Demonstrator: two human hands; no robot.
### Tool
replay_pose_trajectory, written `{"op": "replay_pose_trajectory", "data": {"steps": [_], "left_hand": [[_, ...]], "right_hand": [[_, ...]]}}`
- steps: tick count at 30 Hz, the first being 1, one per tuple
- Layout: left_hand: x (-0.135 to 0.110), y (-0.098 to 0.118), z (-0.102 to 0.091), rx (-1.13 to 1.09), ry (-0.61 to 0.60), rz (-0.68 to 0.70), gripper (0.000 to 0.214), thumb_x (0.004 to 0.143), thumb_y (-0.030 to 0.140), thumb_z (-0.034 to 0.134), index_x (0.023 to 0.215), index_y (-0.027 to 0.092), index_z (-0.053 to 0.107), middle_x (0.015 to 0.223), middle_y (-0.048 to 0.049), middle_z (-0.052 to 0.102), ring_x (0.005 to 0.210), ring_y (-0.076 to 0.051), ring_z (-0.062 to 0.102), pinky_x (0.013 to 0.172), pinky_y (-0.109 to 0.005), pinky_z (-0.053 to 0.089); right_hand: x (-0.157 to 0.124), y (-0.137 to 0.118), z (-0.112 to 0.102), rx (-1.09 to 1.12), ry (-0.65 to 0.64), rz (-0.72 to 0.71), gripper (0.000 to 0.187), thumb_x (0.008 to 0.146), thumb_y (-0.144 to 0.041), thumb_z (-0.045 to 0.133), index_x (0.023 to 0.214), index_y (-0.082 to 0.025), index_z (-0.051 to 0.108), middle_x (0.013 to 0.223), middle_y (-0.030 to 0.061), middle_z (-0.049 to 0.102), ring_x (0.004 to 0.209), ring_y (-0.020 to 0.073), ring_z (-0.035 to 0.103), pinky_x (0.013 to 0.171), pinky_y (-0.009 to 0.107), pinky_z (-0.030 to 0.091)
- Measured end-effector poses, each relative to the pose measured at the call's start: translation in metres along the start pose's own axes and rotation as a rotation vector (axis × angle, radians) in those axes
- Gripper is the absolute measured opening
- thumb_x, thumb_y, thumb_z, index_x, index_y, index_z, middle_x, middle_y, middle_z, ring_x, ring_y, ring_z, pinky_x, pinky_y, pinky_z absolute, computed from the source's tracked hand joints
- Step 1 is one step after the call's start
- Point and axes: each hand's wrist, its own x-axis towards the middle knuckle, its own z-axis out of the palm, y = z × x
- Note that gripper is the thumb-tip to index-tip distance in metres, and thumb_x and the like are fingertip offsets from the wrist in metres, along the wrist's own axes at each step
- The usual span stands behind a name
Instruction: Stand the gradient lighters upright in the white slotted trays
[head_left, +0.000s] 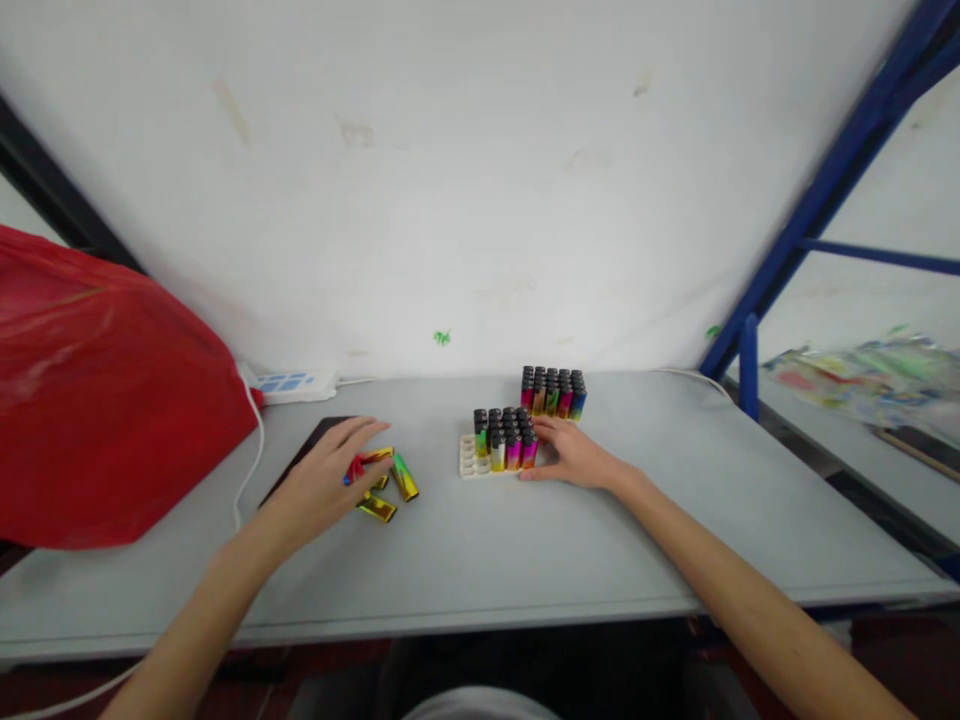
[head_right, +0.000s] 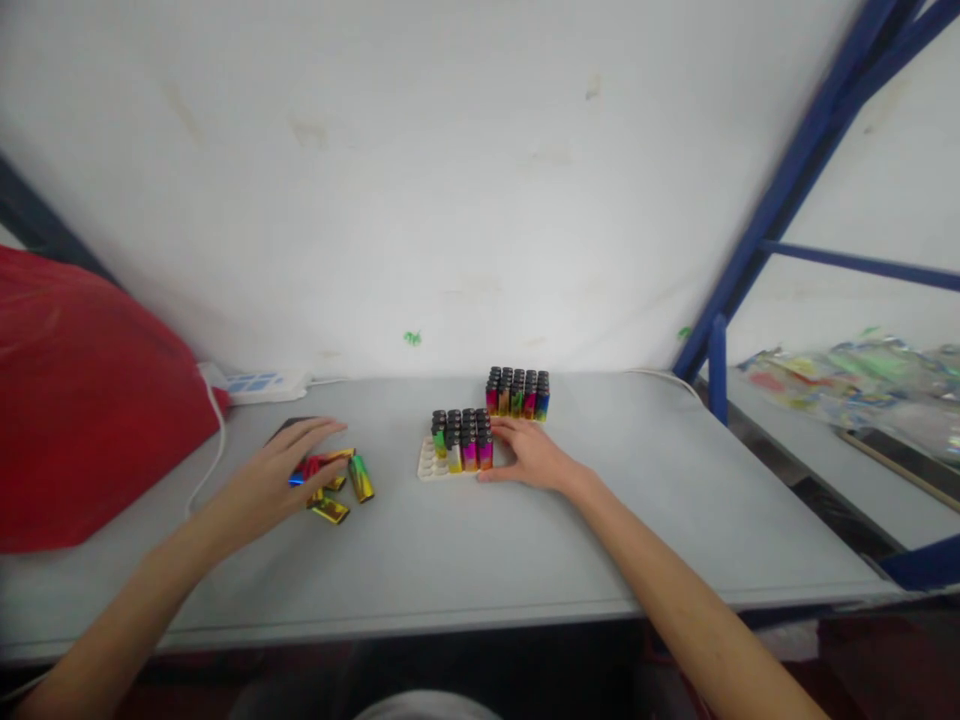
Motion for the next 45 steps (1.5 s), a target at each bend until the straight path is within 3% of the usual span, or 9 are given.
{"op": "replay_pose_trajectory", "data": {"steps": [3, 6, 14, 22, 27, 31, 35, 40, 45], "left_hand": [[-0.024, -0.003, 0.006, 0.083, -0.05, 0.069, 0.062, 0.096, 0.058, 0.048, 0.148, 0.024, 0.049, 0.16, -0.0114, 0.039, 0.148, -0.032, 0.034, 0.123, -0.052, 0.027], [-0.03, 0.003, 0.019, 0.117, -0.16, 0.103, 0.059, 0.098, 0.056, 0.046, 0.149, 0.028, 0.049, 0.161, -0.0081, 0.039, 0.15, -0.032, 0.031, 0.123, -0.055, 0.026], [0.003, 0.026, 0.037, 0.118, -0.238, 0.103, 0.061, 0.101, 0.055, 0.037, 0.155, 0.026, 0.04, 0.163, -0.0077, 0.034, 0.153, -0.029, 0.024, 0.124, -0.054, 0.024], [0.013, 0.034, 0.04, 0.154, -0.317, 0.037, 0.067, 0.101, 0.06, 0.033, 0.159, 0.029, 0.028, 0.167, -0.0076, 0.023, 0.154, -0.033, 0.018, 0.12, -0.066, 0.015], [0.012, 0.016, 0.025, 0.065, -0.129, -0.009, 0.062, 0.103, 0.053, 0.027, 0.157, 0.024, 0.033, 0.165, -0.0109, 0.03, 0.152, -0.028, 0.027, 0.122, -0.058, 0.02], [0.014, -0.019, 0.009, -0.001, 0.013, -0.079, 0.064, 0.097, 0.058, 0.034, 0.137, 0.014, 0.059, 0.142, -0.017, 0.058, 0.135, -0.031, 0.051, 0.117, -0.05, 0.036], [0.025, -0.045, 0.002, -0.023, -0.08, -0.098, 0.064, 0.093, 0.064, 0.037, 0.118, 0.017, 0.071, 0.127, -0.0153, 0.069, 0.122, -0.033, 0.061, 0.111, -0.05, 0.043], [0.042, -0.048, -0.001, -0.032, -0.165, -0.061, 0.07, 0.088, 0.073, 0.039, 0.112, 0.018, 0.075, 0.124, -0.0155, 0.07, 0.119, -0.033, 0.062, 0.109, -0.048, 0.044], [0.023, -0.062, -0.006, 0.008, -0.231, -0.065, 0.07, 0.087, 0.076, 0.039, 0.11, 0.022, 0.078, 0.129, -0.0151, 0.068, 0.121, -0.034, 0.061, 0.108, -0.049, 0.045]], "right_hand": [[0.0, 0.001, 0.001, 0.012, 0.006, -0.011, 0.081, 0.076, -0.07, 0.074, 0.13, -0.01, 0.065, 0.142, 0.0189, 0.055, 0.131, 0.034, 0.054, 0.115, 0.048, 0.042], [0.0, 0.001, 0.0, 0.02, 0.018, -0.008, 0.081, 0.076, -0.07, 0.074, 0.131, -0.011, 0.064, 0.142, 0.0186, 0.056, 0.131, 0.0342, 0.055, 0.115, 0.049, 0.042], [-0.001, -0.001, -0.002, 0.019, 0.016, 0.014, 0.084, 0.074, -0.069, 0.076, 0.131, -0.009, 0.064, 0.141, 0.019, 0.057, 0.13, 0.034, 0.055, 0.114, 0.048, 0.043], [-0.001, -0.001, -0.003, 0.023, 0.008, 0.022, 0.085, 0.074, -0.069, 0.076, 0.132, -0.008, 0.063, 0.141, 0.0202, 0.056, 0.13, 0.0348, 0.055, 0.114, 0.049, 0.043], [-0.001, -0.002, -0.003, 0.008, -0.008, 0.038, 0.087, 0.074, -0.07, 0.076, 0.132, -0.007, 0.063, 0.141, 0.0214, 0.056, 0.131, 0.0358, 0.054, 0.115, 0.049, 0.043], [0.0, 0.0, -0.002, 0.031, 0.008, 0.018, 0.083, 0.074, -0.069, 0.076, 0.131, -0.01, 0.064, 0.141, 0.0194, 0.056, 0.13, 0.0348, 0.055, 0.114, 0.049, 0.043], [0.0, 0.001, -0.002, 0.03, 0.016, 0.017, 0.084, 0.073, -0.069, 0.077, 0.131, -0.01, 0.064, 0.141, 0.0191, 0.056, 0.129, 0.0348, 0.056, 0.113, 0.049, 0.044], [0.0, 0.0, -0.002, 0.024, 0.008, 0.015, 0.083, 0.074, -0.069, 0.076, 0.13, -0.01, 0.064, 0.14, 0.0189, 0.057, 0.13, 0.0342, 0.055, 0.115, 0.048, 0.042], [0.0, -0.001, -0.003, 0.028, 0.01, 0.006, 0.083, 0.074, -0.069, 0.076, 0.132, -0.011, 0.063, 0.138, 0.0185, 0.058, 0.128, 0.034, 0.056, 0.113, 0.048, 0.044]]}}
